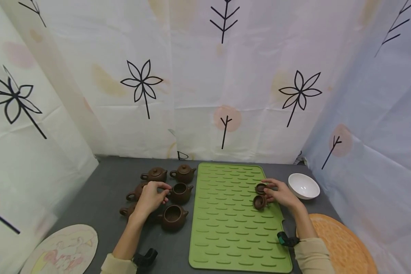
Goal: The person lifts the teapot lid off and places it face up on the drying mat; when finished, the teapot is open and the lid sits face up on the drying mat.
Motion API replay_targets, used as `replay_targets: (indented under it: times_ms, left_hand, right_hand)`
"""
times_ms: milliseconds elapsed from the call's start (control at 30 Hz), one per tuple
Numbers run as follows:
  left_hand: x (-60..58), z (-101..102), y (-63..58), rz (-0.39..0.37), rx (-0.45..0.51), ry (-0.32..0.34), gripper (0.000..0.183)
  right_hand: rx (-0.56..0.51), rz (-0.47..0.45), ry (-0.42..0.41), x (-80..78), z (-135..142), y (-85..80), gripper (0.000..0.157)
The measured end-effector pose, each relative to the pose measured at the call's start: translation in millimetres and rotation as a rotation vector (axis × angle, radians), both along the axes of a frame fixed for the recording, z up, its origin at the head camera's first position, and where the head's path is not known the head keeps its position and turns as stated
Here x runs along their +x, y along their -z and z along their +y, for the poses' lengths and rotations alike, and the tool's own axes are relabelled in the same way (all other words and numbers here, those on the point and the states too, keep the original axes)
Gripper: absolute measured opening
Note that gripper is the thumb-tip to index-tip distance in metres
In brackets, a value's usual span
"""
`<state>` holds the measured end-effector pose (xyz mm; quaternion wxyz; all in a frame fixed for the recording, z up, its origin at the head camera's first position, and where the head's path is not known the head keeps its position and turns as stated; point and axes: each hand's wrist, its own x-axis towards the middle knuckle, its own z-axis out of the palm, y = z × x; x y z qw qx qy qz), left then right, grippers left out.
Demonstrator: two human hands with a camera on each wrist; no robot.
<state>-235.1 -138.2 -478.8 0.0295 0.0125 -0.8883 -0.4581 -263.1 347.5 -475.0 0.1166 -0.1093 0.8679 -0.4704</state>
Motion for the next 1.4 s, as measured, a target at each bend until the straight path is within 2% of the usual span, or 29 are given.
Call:
replay_targets:
  times_ms: [200, 533, 767, 933, 1167, 1400]
  left_hand:
    - [0.2, -1, -0.5, 0.004, 0.005, 0.003, 0.013]
    - [-0.4, -3, -3.6, -0.002, -0.003, 0.012, 0.013]
    - [-1.1, -5, -5.0, -0.006, 0.004, 0.036, 0.013]
    - [-4.1, -6, -4.4, 0.005, 0.024, 0.051, 0.011]
    - [-8.9, -6, -9.0, 0.002, 0.047, 0.069, 0.011]
    - [-16.7, -3, -13.5, 0.01, 0.044, 0.1, 0.014]
  right_hand:
    - [-0.047, -0.007, 0.008, -0.4, 3, -2.2, 0.056]
    - [-0.074, 0.079, 0.076, 0.3, -3, -17.4, 0.053]
    - [-0.113, 0.174, 0.014, 2.4, -22, -33.9, 0.05]
    - [-0.155, 0.179, -0.027, 0.8, -41, -40.9, 0.048]
    - [-0.177, 0.184, -0.054, -6.5, -67, -43.6, 0.047]
    - [-0.232, 0.177, -0.074, -18.2, -97, -38.9, 0.045]
